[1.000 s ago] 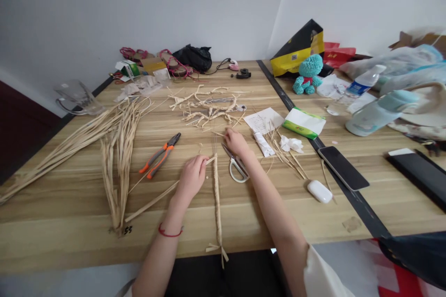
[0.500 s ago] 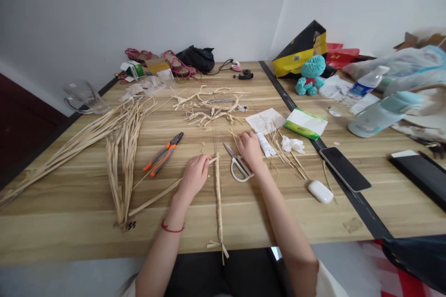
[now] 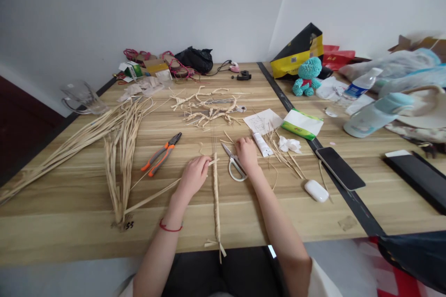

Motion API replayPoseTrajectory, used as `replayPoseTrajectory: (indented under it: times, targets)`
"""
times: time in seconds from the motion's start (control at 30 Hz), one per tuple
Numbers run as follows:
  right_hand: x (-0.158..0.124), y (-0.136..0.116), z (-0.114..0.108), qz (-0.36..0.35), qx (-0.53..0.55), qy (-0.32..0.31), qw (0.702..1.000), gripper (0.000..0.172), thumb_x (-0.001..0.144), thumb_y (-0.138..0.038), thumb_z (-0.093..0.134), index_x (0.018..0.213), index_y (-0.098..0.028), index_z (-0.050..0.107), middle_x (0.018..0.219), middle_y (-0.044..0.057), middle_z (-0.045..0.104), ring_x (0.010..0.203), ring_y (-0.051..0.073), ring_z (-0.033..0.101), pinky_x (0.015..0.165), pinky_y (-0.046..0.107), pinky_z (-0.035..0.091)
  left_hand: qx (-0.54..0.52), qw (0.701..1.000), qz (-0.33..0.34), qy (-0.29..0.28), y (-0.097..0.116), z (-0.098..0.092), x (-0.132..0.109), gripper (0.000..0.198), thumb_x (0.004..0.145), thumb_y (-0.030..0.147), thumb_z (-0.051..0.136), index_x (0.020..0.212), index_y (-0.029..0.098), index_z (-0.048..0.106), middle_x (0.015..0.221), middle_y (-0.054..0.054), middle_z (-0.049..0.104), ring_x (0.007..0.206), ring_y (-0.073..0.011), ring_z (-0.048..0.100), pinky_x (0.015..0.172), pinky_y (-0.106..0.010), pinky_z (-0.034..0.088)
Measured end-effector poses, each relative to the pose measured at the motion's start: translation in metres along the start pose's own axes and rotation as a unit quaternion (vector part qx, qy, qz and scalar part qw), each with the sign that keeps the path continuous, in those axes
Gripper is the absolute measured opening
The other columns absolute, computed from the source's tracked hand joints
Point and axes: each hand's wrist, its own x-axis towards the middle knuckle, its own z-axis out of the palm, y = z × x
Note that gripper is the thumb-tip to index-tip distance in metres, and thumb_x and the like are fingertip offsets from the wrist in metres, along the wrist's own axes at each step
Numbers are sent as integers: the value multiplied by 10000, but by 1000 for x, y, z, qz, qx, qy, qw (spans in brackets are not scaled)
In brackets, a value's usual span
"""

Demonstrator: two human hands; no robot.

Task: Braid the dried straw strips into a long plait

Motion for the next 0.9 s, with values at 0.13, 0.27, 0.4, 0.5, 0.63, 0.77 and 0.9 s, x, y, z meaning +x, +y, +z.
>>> replayPoseTrajectory:
  times: [0.13,0.27,0.4,0.5,0.63,0.77,0.9]
  targets:
    - [2,4,5,10,7,-8,1000,198,865,-118,451,952,-114,629,925,138,641,905,232,559,786,313,400,4,1000,2,-3,0,1,0,164,929,181,352,936,199,515,898,-44,633,852,-177,584,764,-307,422]
    - [2,6,5,0,-21,-25,999,252,844,-47,403,927,-113,631,903,149,636,907,242,549,788,317,387,8,1000,2,-5,0,2,0,166,933,191,353,949,201,517,897,-41,641,842,-177,594,753,-308,424]
    - [0,5,8,-3,-57,-32,998,328,765,41,378,951,-98,610,907,163,617,885,253,536,787,329,386,10,1000,2,-4,0,3,1,165,930,190,359,966,198,519,909,-43,648,848,-180,602,750,-308,429]
    - [0,6,12,-10,-52,-22,998,352,735,56,368,946,-103,599,912,163,602,876,254,523,789,337,391,11,1000,-1,-4,1,3,1,159,922,179,372,979,195,519,940,-48,655,866,-185,606,761,-315,435]
    - [7,15,3,-14,8,47,999,311,775,3,362,932,-133,593,906,136,588,888,242,509,792,342,401,6,1000,-10,-5,0,4,1,159,917,177,385,1004,193,517,969,-55,661,888,-190,612,777,-321,443]
    - [15,45,-26,40,52,203,977,215,847,-142,391,919,-155,593,899,116,576,909,247,491,829,387,392,7,1000,-11,-4,0,4,1,162,915,181,392,1019,192,517,980,-58,663,890,-190,616,785,-323,447]
    - [11,80,-51,101,38,297,949,223,849,-171,378,914,-144,590,908,126,576,912,254,491,853,419,385,4,1000,-9,-4,1,5,2,171,922,201,390,1037,188,515,1001,-68,660,896,-192,615,784,-327,452]
